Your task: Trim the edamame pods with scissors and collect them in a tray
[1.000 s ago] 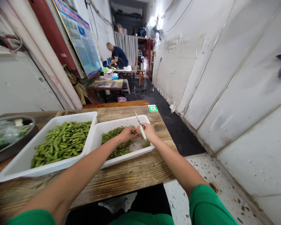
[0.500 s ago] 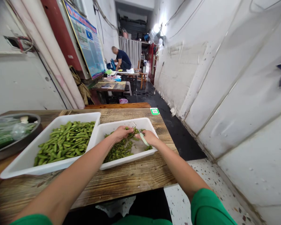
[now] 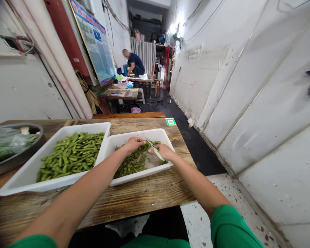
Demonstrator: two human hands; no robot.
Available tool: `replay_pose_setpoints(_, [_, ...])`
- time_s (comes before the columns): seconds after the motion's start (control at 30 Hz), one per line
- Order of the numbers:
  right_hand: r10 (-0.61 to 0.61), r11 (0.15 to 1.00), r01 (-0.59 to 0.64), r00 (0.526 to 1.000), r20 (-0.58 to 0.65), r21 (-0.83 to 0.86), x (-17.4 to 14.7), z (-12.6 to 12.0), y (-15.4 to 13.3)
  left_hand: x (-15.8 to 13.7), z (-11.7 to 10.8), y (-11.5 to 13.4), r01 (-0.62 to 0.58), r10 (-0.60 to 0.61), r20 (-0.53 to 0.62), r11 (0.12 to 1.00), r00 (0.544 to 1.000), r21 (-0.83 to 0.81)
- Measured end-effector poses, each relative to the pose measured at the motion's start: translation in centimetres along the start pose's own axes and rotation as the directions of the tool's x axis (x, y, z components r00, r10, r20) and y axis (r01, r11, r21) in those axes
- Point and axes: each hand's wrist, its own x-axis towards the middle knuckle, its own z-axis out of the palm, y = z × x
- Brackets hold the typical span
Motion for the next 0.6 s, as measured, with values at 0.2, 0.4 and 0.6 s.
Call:
replay_pose_setpoints(0.2, [0.049, 0.997, -0.052, 0.997, 0.057, 0.058, -0.60, -0.37, -0.89, -0.57, 0.01, 0.57, 0.034, -0.034, 0.025, 0.999, 0.999, 0.019])
replay_pose_setpoints(0.4, [0.069, 0.994, -0.078, 0.991, 0.111, 0.079, -0.68, -0.23, -0.80, -0.71, -0.18, 0.15, 0.179, -0.168, 0.202, 0.983, 0.965, -0.038])
replay_pose_setpoints(0.6, [0.144, 0.938, -0.182, 0.979, 0.147, 0.296, -0.43, -0.04, -0.29, -0.47, -0.58, 0.53, 0.289, -0.206, 0.325, 0.929, 0.923, -0.231])
